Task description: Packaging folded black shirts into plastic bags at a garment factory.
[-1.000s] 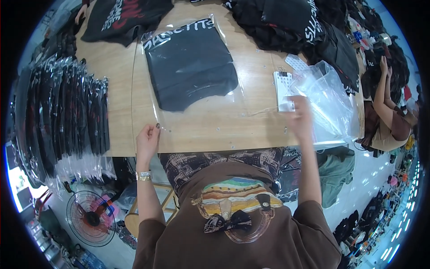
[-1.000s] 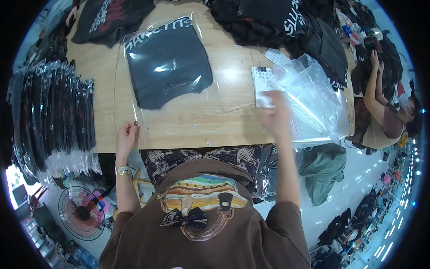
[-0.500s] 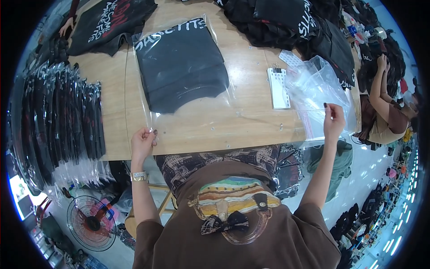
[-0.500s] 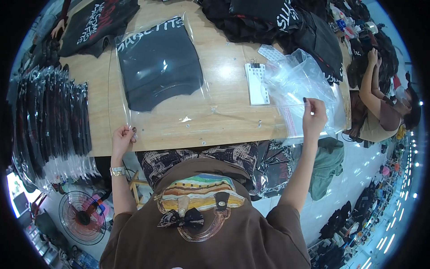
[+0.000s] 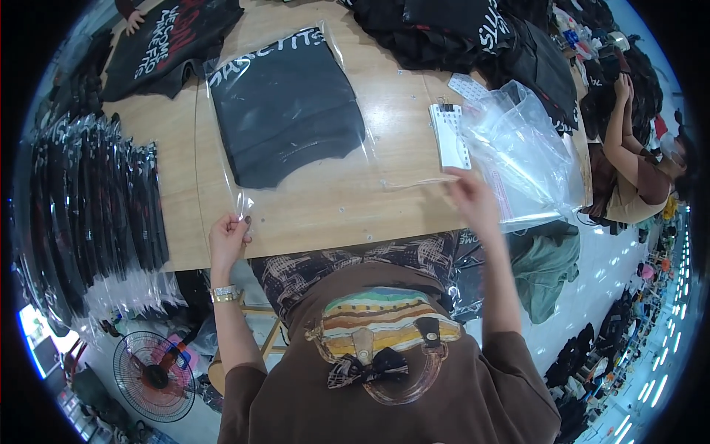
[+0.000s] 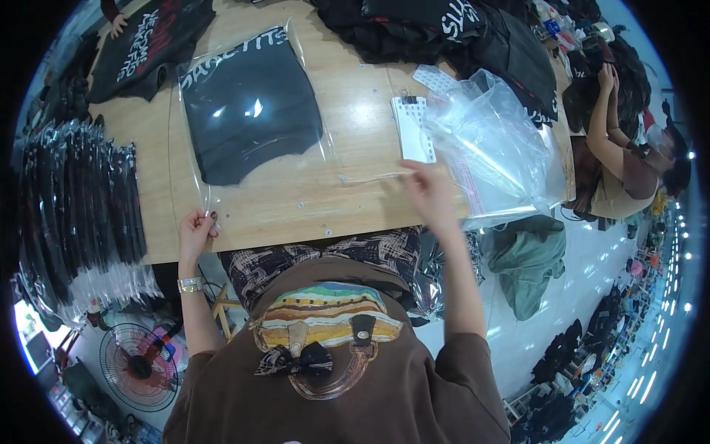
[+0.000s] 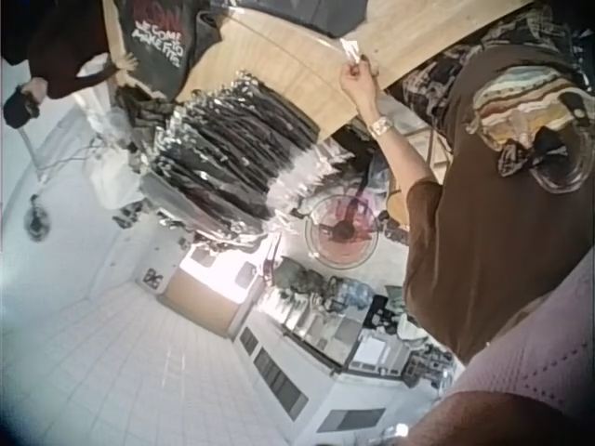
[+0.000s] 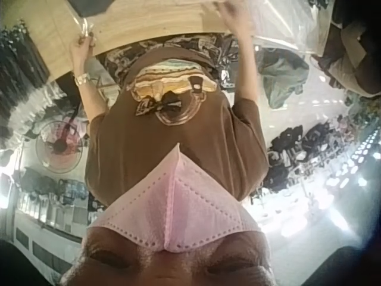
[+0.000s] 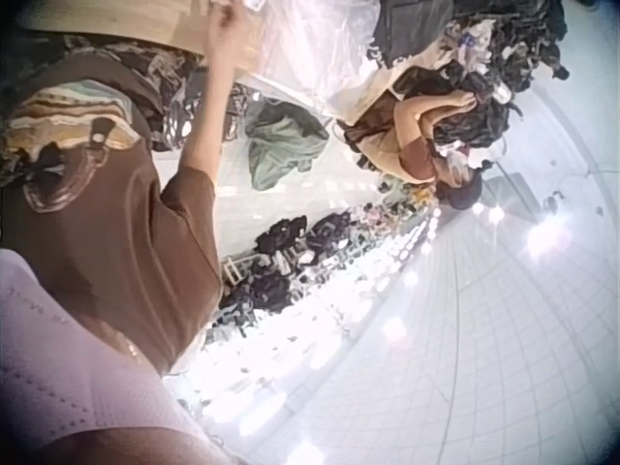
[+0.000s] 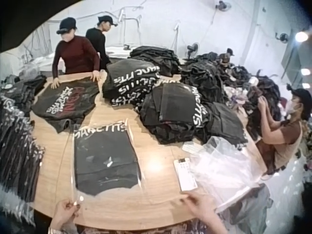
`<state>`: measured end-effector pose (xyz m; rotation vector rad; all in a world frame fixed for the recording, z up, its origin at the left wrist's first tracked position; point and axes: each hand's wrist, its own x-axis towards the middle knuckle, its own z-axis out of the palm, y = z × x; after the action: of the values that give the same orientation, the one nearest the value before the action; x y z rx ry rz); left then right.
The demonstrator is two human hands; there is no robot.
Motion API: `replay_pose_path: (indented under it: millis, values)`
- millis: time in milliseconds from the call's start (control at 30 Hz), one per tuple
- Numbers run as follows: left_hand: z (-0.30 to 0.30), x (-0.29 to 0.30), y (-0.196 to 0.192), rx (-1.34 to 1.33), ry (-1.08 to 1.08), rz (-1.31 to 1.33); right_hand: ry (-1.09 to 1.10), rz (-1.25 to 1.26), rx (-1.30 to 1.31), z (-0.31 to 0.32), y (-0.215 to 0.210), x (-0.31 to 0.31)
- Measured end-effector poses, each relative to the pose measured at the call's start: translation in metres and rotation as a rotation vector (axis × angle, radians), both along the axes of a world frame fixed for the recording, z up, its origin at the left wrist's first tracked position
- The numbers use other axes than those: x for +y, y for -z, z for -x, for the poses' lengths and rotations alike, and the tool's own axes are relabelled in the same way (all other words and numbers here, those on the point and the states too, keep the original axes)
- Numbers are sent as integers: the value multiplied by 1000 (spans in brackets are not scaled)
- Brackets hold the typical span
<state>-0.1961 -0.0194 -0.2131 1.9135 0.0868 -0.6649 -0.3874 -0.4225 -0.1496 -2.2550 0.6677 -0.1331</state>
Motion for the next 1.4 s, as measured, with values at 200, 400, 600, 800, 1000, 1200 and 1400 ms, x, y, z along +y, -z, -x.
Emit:
replay_pose_path:
  millis: [200,400,600,800,1000,1200,1400]
  values:
    - [-2,1,5,25,26,34,-119,-88,-12,-33,41,39]
    - [1,2,-7,20,70,9,342,90,-59,59,9,-65]
    - [-6,9,-17,-115,41,-112,733,1089,851,146,-56,-88]
    - [-6,-1,-17,-1134,294,-434,270,796,-110,45,-29,-34]
    - [-24,0,-17,-1311,640,-385,-475,498,-434,-73,55,17]
    - [-32,7,-32,-1401,809,-368,-840,599,-442,-111,56,10]
    - [-34,20,-23,-1326,935,-321,-1135,657,-455,-112,48,-1]
